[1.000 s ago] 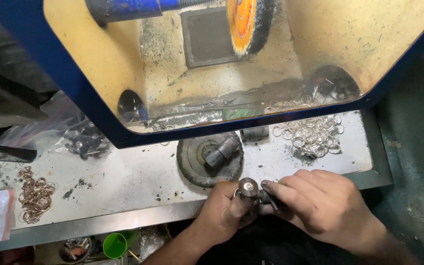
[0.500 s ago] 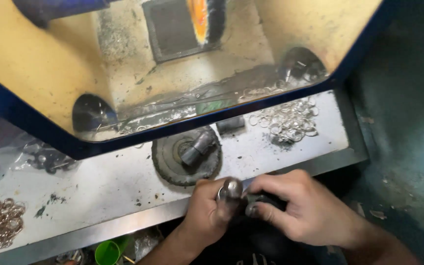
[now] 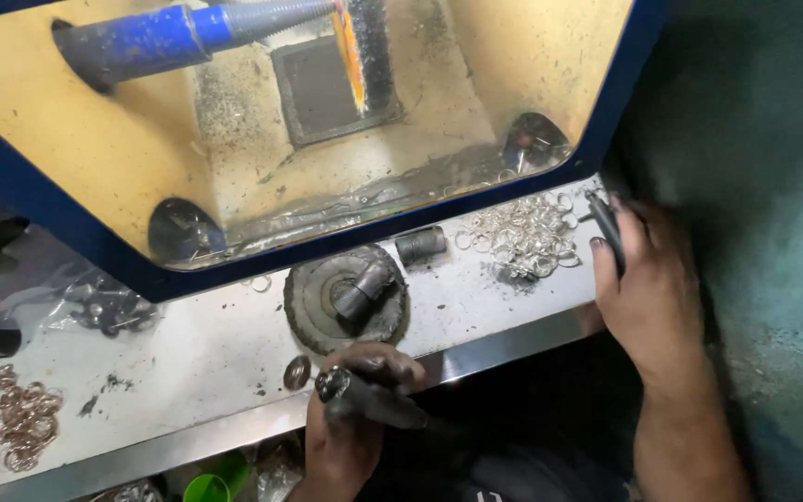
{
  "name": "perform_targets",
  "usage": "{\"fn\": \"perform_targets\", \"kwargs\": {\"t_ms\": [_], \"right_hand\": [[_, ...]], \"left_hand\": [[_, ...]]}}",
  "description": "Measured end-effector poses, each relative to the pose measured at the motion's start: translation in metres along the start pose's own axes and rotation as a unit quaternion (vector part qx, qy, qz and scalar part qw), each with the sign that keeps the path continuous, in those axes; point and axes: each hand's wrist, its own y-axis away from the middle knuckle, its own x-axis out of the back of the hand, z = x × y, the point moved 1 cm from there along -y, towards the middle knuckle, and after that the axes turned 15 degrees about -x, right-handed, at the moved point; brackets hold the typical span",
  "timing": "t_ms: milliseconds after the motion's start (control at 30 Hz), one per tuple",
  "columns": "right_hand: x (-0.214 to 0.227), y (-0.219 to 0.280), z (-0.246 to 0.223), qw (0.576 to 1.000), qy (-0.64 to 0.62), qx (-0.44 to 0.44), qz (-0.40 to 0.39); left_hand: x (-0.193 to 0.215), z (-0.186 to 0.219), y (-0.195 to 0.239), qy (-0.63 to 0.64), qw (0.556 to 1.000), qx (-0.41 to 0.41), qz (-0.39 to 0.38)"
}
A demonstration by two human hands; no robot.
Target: The person uses a rotary polishing tool to grind and polish small metal rings held in a cylindrical holder. They repeatedly press the rings against the tool's spinning abrasive tip, rotate the holder to access different areas, and place finished rings on the workbench.
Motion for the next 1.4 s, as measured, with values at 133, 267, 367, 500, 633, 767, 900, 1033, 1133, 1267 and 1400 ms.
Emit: {"fn": "perform_targets", "kwargs": {"t_ms": [133, 267, 367, 500, 633, 767, 900, 1033, 1133, 1267, 1400], "right_hand": [[0.010, 0.039, -0.010, 0.965, -0.185, 0.094, 0.161], [0.013, 0.076, -0.086, 0.881, -0.439, 0.130, -0.119], [0.022, 0.074, -0.124, 0.698, -0.562, 0.144, -0.421], [-0.012, 0.091, -0.078, 0.779, -0.507, 0.015, -0.368], [-0.016, 0.081, -0.061, 0.801, -0.487, -0.136, -0.320], [0.004, 0.064, -0.095, 0.807, -0.498, -0.073, -0.309], [0.011, 0.061, -0.103, 0.800, -0.515, -0.033, -0.307], [0.013, 0.060, -0.103, 0.794, -0.499, -0.003, -0.349], [0.004, 0.063, -0.101, 0.738, -0.562, -0.077, -0.365], [0.014, 0.057, -0.111, 0.736, -0.542, -0.102, -0.393], [0.029, 0.048, -0.116, 0.764, -0.527, -0.035, -0.370]], "left_hand": [[0.012, 0.029, 0.008, -0.407, 0.887, -0.168, -0.139], [-0.011, 0.032, 0.001, -0.524, 0.818, -0.150, -0.185], [-0.015, 0.025, -0.019, -0.462, 0.820, -0.149, -0.303], [0.026, 0.036, -0.039, -0.600, 0.688, -0.200, -0.357], [0.051, 0.034, -0.065, -0.742, 0.568, -0.124, -0.335], [0.037, 0.038, -0.066, -0.717, 0.602, -0.121, -0.330], [0.016, 0.055, -0.047, -0.568, 0.750, -0.029, -0.337], [0.006, 0.057, -0.020, -0.457, 0.844, 0.151, -0.237], [0.006, 0.046, -0.007, -0.416, 0.898, 0.097, -0.105], [0.003, 0.033, 0.002, -0.372, 0.922, 0.007, -0.110], [0.007, 0.027, 0.002, -0.364, 0.925, 0.112, 0.005]]}}
